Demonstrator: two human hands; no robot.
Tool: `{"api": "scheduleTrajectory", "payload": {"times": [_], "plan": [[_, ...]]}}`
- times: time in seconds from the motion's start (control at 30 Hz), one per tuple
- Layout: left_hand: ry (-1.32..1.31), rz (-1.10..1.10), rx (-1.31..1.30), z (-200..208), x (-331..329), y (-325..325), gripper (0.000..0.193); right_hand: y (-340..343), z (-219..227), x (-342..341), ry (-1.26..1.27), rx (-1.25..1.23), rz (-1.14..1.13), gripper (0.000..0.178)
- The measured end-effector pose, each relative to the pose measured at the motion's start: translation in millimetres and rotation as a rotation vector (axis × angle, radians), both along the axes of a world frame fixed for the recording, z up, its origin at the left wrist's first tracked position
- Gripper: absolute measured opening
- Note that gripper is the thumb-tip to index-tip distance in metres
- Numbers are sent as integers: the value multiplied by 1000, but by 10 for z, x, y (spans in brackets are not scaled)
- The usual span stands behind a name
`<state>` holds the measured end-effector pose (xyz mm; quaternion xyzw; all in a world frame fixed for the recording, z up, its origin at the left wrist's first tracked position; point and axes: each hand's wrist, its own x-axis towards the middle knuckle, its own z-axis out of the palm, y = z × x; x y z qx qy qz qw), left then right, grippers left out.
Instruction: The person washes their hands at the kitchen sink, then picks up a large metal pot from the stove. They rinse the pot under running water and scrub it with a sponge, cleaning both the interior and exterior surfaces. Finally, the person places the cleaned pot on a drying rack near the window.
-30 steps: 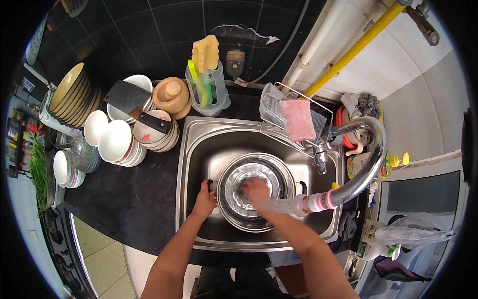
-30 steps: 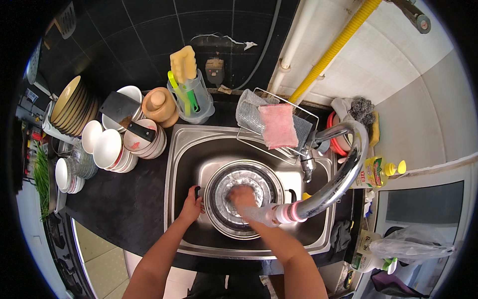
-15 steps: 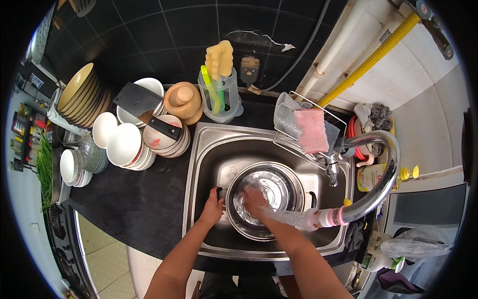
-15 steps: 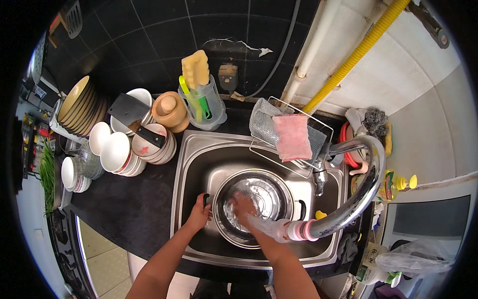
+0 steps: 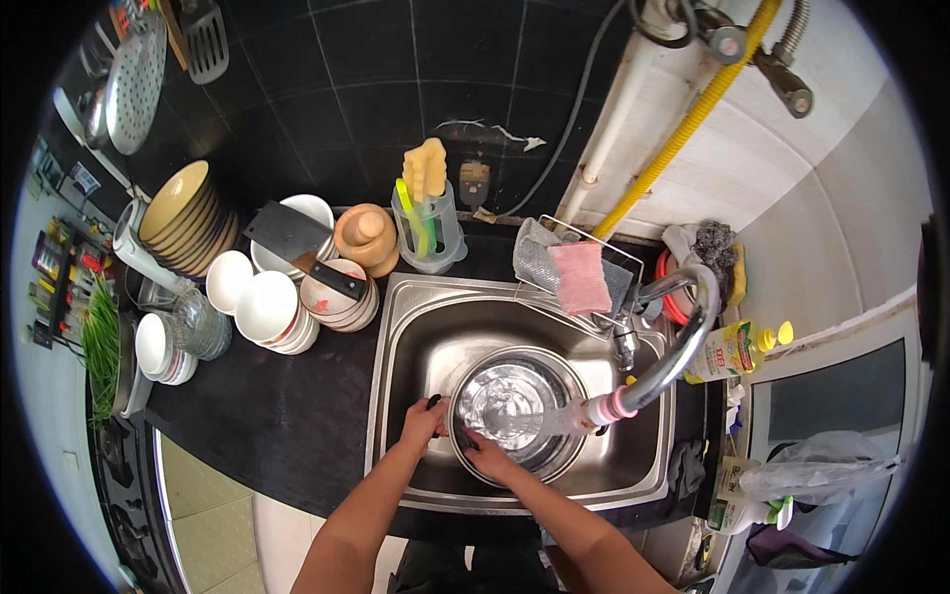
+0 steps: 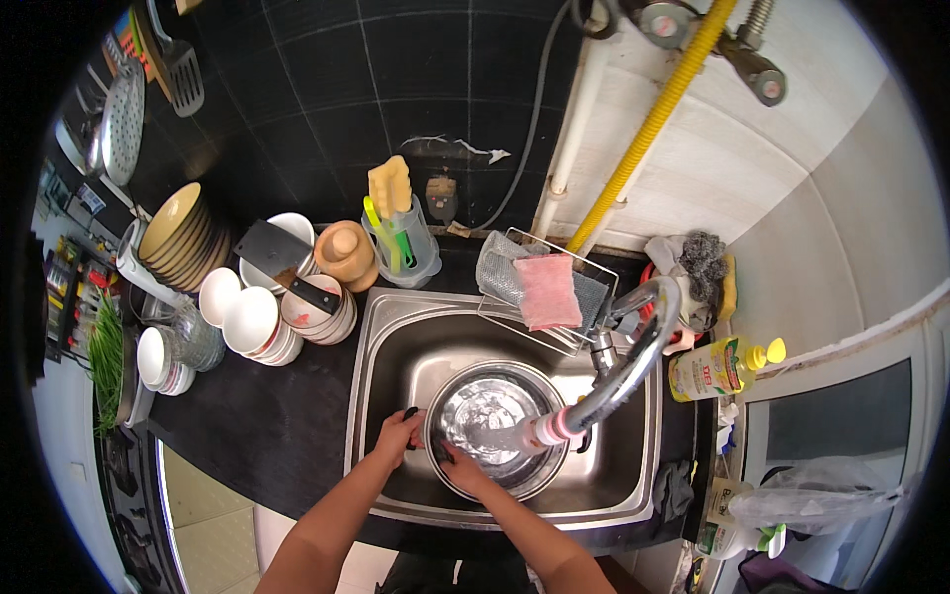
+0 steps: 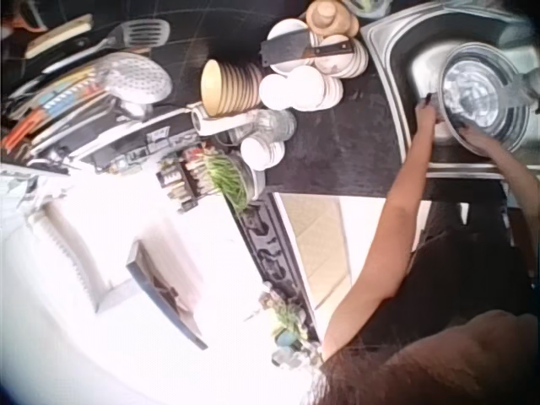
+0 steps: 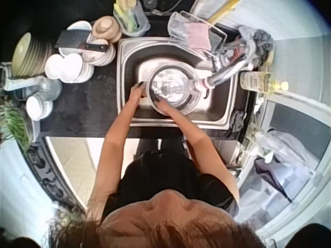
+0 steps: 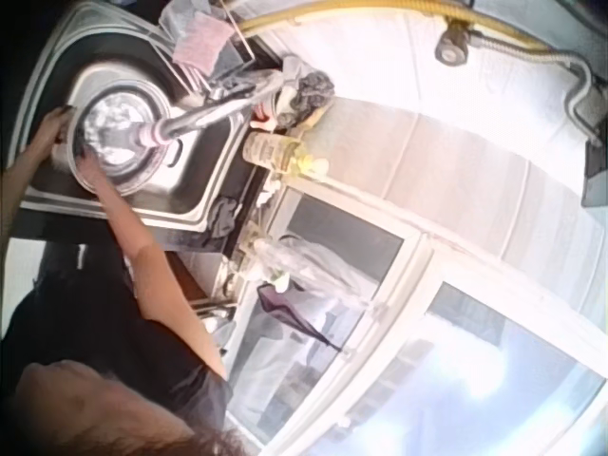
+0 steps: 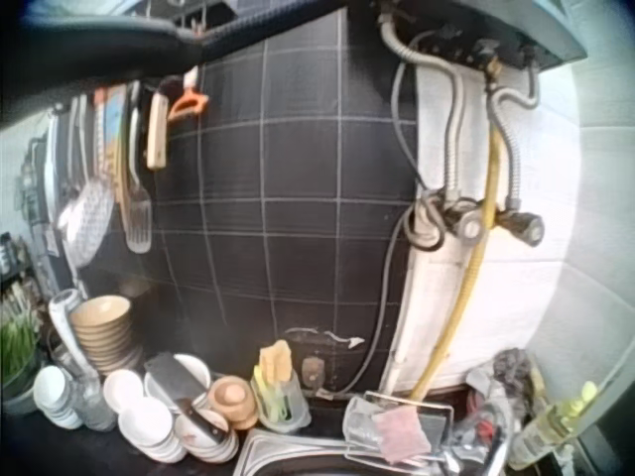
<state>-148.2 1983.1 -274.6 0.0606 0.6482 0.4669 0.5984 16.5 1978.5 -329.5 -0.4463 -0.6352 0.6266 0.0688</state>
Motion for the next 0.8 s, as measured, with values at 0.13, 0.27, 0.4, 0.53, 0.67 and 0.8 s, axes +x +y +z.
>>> {"api": "scheduleTrajectory", "payload": {"times": [0.13,0.27,0.4,0.53,0.67,0.8], "plan": [[-170,-17,52,511,63,84,29,-32,314,122,313,-90,-151,44],[-3,-128,83,930,353,222,30,8,521,681,229,-55,-147,40],[824,-525,373,976,727,98,42,49,849,1247,150,16,-476,41],[1149,-723,620,1238,890,-67,41,17,914,1781,138,16,-815,38],[1254,-797,751,1274,963,-151,40,-81,955,2069,265,56,-1052,32],[1324,-876,806,1298,1030,-193,38,-170,1208,2096,168,86,-1083,30]]}}
